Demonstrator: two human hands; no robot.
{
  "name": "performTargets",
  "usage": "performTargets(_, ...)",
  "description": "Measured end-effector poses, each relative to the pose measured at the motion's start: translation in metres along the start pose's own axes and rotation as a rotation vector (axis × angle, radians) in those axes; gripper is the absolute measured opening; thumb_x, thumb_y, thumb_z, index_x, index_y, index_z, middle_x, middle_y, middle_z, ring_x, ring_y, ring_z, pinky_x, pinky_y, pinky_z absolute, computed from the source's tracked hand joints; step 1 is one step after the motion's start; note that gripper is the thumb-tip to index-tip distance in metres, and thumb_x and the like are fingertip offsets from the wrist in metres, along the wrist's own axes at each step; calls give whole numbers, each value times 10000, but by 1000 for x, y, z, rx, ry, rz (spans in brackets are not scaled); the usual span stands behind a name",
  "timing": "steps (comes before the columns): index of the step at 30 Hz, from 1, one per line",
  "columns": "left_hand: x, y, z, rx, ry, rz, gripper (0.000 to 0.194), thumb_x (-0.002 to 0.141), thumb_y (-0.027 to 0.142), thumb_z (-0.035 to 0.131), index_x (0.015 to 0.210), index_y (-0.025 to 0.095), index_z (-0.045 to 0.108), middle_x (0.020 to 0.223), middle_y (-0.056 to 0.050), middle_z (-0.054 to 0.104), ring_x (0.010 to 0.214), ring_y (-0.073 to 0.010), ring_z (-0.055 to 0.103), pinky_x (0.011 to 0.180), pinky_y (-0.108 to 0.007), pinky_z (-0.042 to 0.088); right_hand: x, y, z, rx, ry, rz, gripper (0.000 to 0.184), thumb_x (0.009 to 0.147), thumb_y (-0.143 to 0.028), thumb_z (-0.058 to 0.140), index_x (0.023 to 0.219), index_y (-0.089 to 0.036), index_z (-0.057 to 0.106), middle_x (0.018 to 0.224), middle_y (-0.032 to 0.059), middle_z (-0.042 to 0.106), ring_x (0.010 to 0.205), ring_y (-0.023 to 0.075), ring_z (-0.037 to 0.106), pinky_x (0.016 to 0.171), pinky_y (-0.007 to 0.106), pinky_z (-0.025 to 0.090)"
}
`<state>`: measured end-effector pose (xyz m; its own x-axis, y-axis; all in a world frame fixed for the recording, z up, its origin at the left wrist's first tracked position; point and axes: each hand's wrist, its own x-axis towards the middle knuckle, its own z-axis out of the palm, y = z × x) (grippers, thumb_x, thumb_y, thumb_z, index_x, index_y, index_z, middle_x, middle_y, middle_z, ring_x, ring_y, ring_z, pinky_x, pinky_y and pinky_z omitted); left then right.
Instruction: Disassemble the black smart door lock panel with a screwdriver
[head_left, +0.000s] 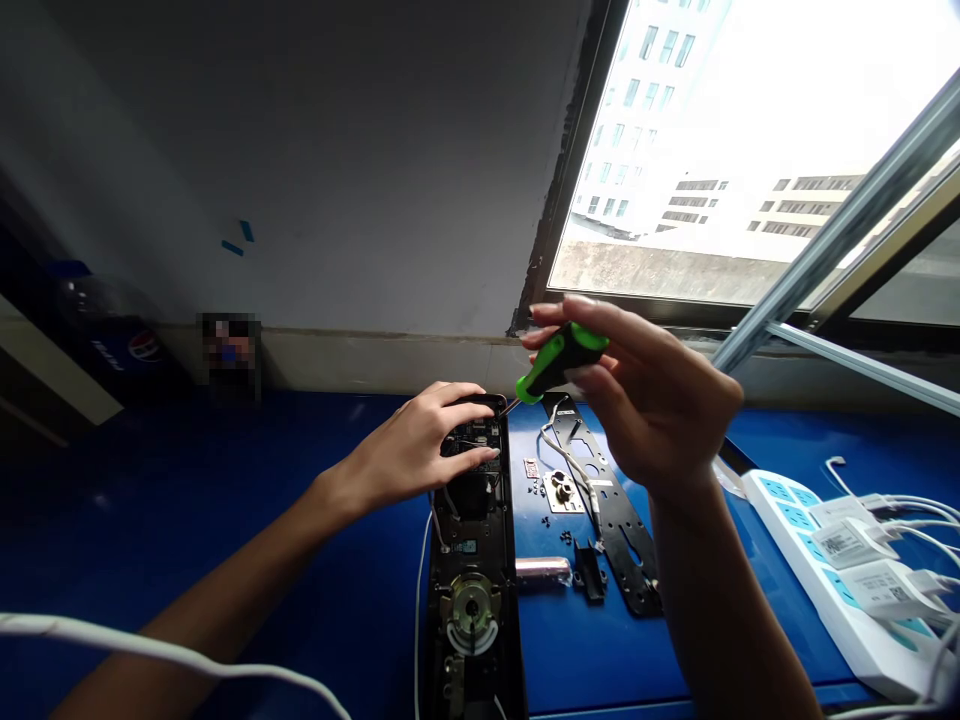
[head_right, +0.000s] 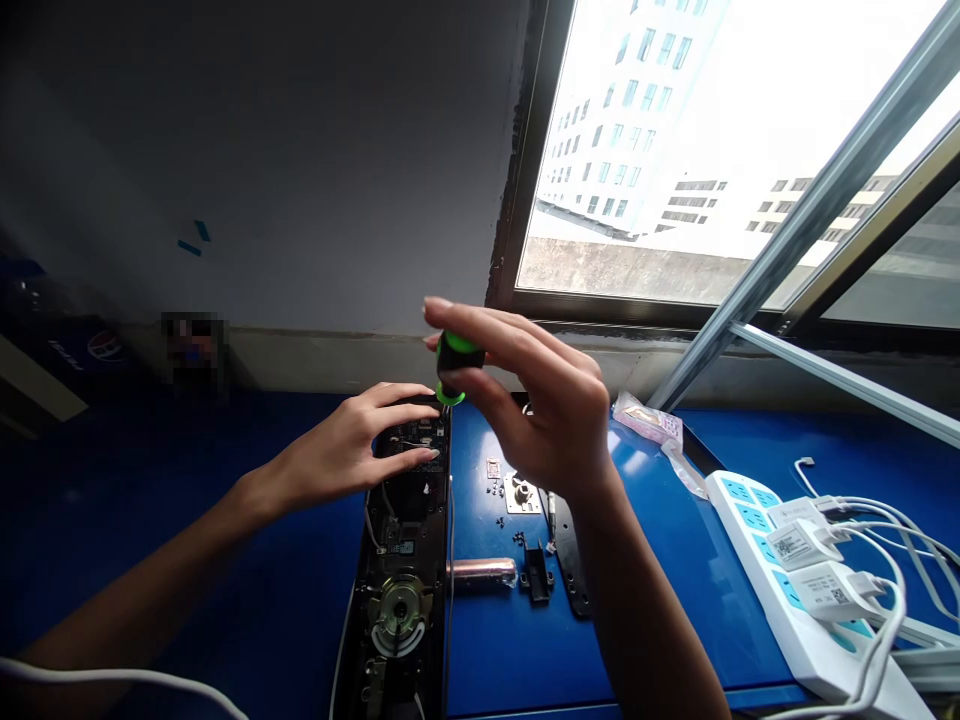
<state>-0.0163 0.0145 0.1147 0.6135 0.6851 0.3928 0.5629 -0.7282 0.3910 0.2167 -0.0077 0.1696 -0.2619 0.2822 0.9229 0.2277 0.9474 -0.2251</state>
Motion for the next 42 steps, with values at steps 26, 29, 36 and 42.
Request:
performTargets(26, -1, -1, 0, 12, 1, -2, 446, 944, 499, 671, 1321, 262, 691, 1504, -100, 558, 1387, -313, 533, 1171, -500, 472, -1, 0, -3, -71, 96, -48, 385, 838, -316, 826, 1211, -375, 754, 1012, 30, 684, 911, 219, 685, 732, 419, 651)
performTargets(29, 0, 0, 0, 15, -5, -4, 453, 947, 491, 669, 1323, 240, 693, 1509, -110, 553, 1387, -308, 533, 1185, -486, 460, 1, -4, -3, -14, 19, -7, 343, 1008, -282, 589, 1328, -352, 691, 1185, 52, 703, 1045, 234, 698, 860, 467, 638)
performTargets(36, 0, 3, -2, 19, -2, -20, 450, 946, 485, 671, 1325, 245, 695, 1506, -109, 560, 1388, -312, 532, 1176, -511, 467, 2, -1, -4, -60, 77, -52, 381, 875, -242, 780, 1234, -367, 745, 996, 28, 698, 920, 215, 693, 764, 418, 649)
performTargets(42, 1, 2, -1, 15, -1, -5, 452, 944, 488, 673, 1333, 259, 690, 1505, -102, 561, 1387, -312, 533, 1184, -514, 458, 0, -2, -4, 75, -125, 46, 538, 997, -171, 550, 1499, -361, 514, 1407, 68, 633, 1167, 258, 682, 894, 478, 655)
